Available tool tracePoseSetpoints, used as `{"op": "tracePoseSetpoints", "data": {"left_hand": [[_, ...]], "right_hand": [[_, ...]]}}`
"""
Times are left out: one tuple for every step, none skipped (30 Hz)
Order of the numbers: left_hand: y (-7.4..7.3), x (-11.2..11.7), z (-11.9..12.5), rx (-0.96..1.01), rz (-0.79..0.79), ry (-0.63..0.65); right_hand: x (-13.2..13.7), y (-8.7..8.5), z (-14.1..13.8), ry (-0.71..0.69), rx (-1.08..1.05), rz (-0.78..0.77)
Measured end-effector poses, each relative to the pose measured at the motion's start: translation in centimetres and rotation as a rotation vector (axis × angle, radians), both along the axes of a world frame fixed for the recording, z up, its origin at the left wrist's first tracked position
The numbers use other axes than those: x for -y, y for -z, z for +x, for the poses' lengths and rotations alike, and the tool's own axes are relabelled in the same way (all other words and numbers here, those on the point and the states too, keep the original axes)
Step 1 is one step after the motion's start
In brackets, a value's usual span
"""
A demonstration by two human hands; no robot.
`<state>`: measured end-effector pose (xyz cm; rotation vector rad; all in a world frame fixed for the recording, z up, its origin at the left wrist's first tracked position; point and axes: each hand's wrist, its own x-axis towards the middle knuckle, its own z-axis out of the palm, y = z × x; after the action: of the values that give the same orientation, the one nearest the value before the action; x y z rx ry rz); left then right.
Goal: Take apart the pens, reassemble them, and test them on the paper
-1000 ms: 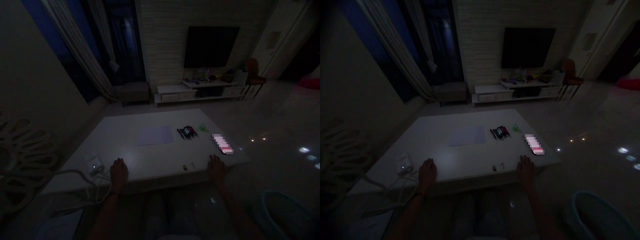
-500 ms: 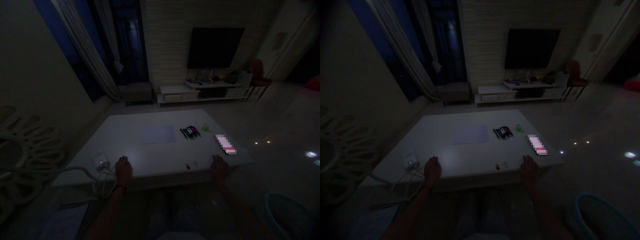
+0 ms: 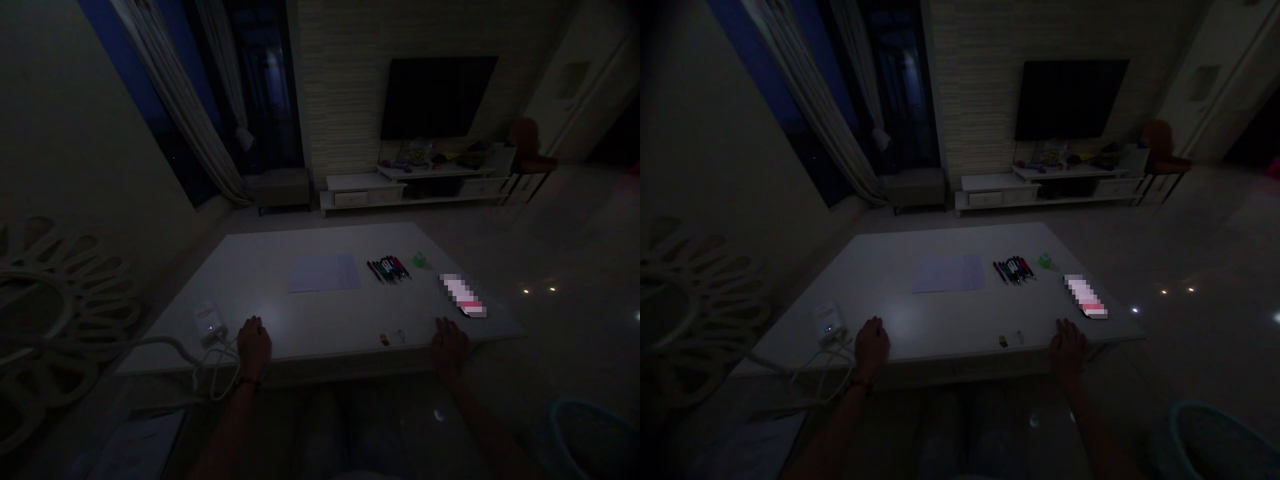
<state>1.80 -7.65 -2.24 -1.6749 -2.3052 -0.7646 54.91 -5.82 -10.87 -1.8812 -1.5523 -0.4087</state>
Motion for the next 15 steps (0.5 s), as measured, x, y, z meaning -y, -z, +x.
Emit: {"op": "tracePoseSetpoints", "data": {"left_hand": [[-0.1, 0.0, 0.0, 0.003, 0.004, -0.004], [-0.1, 0.0, 0.1, 0.003, 0.005, -0.005], [-0.2, 0.1, 0.1, 0.000, 0.002, -0.003], [-0.2, 0.1, 0.0, -0.005, -0.003, -0.002], [-0.3, 0.1, 0.0, -0.011, -0.008, 0.001], [-0.3, 0.0, -0.1, -0.018, -0.013, 0.007], [-0.2, 0.0, -0.2, -0.022, -0.013, 0.008], [-0.2, -0.1, -0.3, -0.024, -0.006, 0.005], [-0.1, -0.2, -0.4, -0.023, 0.005, -0.002], [0.0, -0.3, -0.4, -0.020, 0.016, -0.007], [0.0, -0.3, -0.5, -0.014, 0.024, -0.010], [0.1, -0.4, -0.4, -0.006, 0.034, -0.012], [0.1, -0.4, -0.4, 0.001, 0.044, -0.013], [0.0, -0.4, -0.3, 0.007, 0.052, -0.014], [0.0, -0.4, -0.2, 0.014, 0.058, -0.019]], "right_hand": [[0.0, 0.0, 0.0, -0.003, 0.002, 0.002], [0.0, 0.1, 0.0, -0.006, 0.003, 0.004], [0.0, 0.1, 0.0, -0.011, 0.002, 0.002], [0.1, 0.1, 0.0, -0.014, 0.000, -0.001], [0.1, 0.0, 0.0, -0.012, -0.005, -0.003], [0.0, -0.1, 0.1, -0.006, -0.014, -0.006], [-0.1, -0.3, 0.0, 0.001, -0.027, -0.011], [-0.3, -0.6, 0.0, 0.000, -0.048, -0.020], [-0.6, -1.1, -0.1, -0.009, -0.078, -0.034], [-1.1, -1.7, -0.3, -0.028, -0.116, -0.053], [-1.8, -2.4, -0.7, -0.060, -0.155, -0.078], [-2.7, -3.2, -1.1, -0.092, -0.194, -0.105], [-3.9, -4.2, -1.7, -0.124, -0.222, -0.134], [-5.2, -5.1, -2.5, -0.151, -0.229, -0.173], [-6.7, -6.1, -3.3, -0.152, -0.236, -0.218]]}}
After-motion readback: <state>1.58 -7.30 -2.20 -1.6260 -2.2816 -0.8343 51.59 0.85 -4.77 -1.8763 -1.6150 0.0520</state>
